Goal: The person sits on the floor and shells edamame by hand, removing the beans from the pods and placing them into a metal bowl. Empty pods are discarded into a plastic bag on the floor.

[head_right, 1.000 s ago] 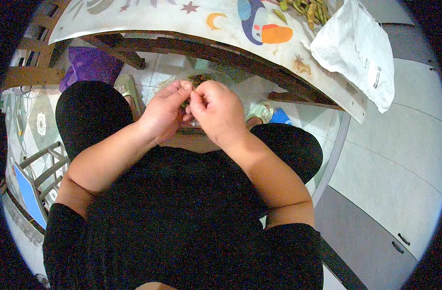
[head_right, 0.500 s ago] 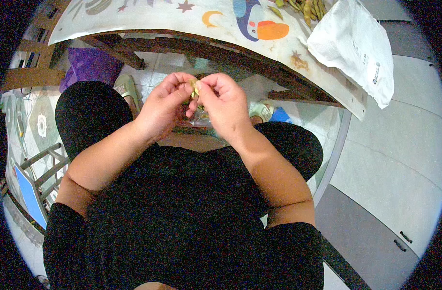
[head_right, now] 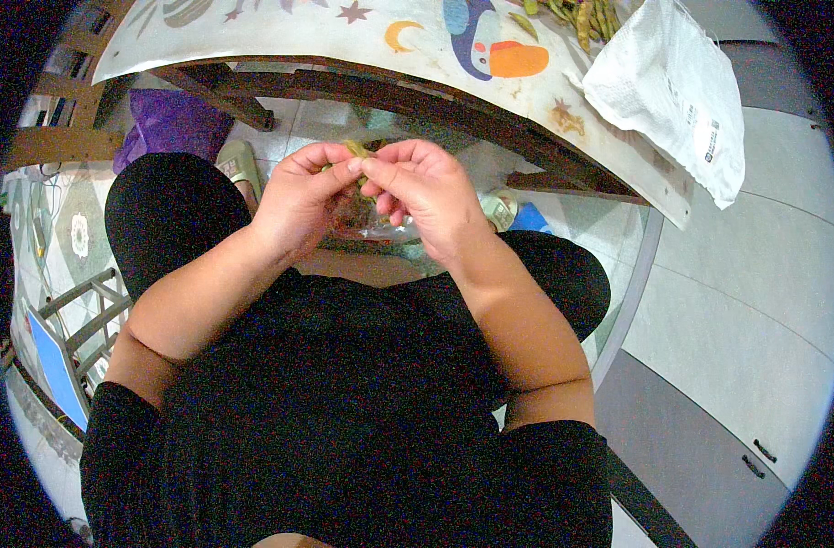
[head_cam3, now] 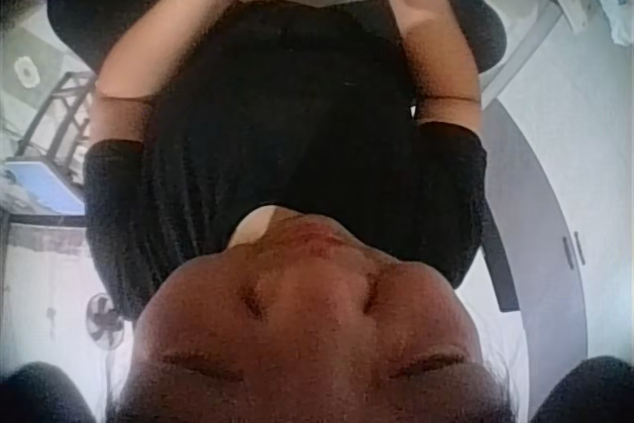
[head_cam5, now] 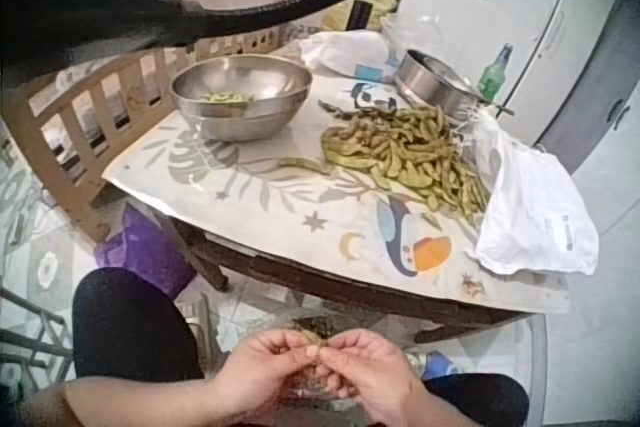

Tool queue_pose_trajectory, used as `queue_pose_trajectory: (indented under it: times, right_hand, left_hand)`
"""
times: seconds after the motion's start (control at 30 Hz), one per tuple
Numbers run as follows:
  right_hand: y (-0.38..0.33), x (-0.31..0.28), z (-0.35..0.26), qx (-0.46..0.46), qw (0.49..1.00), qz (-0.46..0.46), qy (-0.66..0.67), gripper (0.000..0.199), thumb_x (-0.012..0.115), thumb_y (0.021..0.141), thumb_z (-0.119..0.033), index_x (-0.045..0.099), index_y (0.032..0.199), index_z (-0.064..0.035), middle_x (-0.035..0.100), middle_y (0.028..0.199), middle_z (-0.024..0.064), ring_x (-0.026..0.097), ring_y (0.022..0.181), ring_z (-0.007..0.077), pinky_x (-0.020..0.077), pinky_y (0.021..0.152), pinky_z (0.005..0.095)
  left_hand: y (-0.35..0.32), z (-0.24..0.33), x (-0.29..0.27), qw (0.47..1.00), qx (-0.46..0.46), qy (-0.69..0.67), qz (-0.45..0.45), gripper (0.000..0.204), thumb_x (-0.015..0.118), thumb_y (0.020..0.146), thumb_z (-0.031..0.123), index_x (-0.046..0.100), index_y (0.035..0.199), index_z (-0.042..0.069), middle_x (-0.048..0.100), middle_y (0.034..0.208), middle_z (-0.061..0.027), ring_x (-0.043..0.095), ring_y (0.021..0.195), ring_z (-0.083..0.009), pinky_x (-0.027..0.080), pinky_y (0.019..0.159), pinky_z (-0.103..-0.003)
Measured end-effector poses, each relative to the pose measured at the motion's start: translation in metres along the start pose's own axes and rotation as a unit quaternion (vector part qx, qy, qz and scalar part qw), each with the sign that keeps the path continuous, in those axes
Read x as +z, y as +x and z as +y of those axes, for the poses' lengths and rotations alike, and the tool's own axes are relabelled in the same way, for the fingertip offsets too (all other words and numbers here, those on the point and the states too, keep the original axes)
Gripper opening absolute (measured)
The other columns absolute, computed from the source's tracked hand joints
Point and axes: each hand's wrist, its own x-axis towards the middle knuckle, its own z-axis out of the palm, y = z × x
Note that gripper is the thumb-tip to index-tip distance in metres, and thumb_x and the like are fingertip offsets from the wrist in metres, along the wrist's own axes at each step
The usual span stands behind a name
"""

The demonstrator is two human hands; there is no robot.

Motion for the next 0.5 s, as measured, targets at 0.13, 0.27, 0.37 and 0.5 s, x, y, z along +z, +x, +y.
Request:
queue_pose_trajectory:
  times: [0.13,0.27,0.37,0.5]
  right_hand:
    - [0.001,-0.005,-0.002,0.041,0.998,-0.026,-0.030,0.014,0.057,0.078,-0.018,0.053,0.077,-0.0044,0.057,0.064,0.0039,0.048,0.049,0.0066,0.0362,0.041,0.0169]
    - [0.002,-0.008,0.002,0.038,0.998,-0.047,0.031,0.011,0.056,0.079,-0.016,0.054,0.075,-0.0058,0.057,0.064,0.0034,0.047,0.048,0.0065,0.0364,0.043,0.0168]
    - [0.003,-0.006,0.007,0.013,0.997,-0.047,0.065,0.009,0.055,0.080,-0.015,0.053,0.076,-0.0066,0.056,0.064,0.0027,0.046,0.048,0.0063,0.0359,0.044,0.0166]
    - [0.001,0.000,0.013,-0.072,0.997,-0.014,-0.011,0.007,0.052,0.081,-0.012,0.052,0.080,-0.0053,0.056,0.067,0.0023,0.047,0.054,0.0054,0.0366,0.049,0.0164]
  left_hand:
    - [0.000,-0.003,-0.003,0.999,0.034,0.009,-0.004,0.007,0.059,0.076,0.009,0.056,0.078,0.004,0.054,0.068,0.0011,0.044,0.058,-0.0043,0.036,0.053,-0.018]
    - [-0.003,0.001,-0.001,1.000,0.020,-0.018,-0.011,0.005,0.059,0.075,0.008,0.055,0.077,0.004,0.055,0.068,0.0008,0.044,0.058,-0.0048,0.036,0.053,-0.018]
    - [-0.002,0.001,-0.001,0.998,0.006,-0.065,-0.024,0.004,0.057,0.076,0.008,0.055,0.078,0.005,0.055,0.069,-0.0007,0.046,0.059,-0.0066,0.036,0.053,-0.019]
    - [0.004,-0.005,-0.006,0.976,-0.085,-0.191,-0.067,0.008,0.049,0.080,0.011,0.052,0.084,0.005,0.055,0.073,-0.0041,0.052,0.065,-0.0119,0.041,0.058,-0.022]
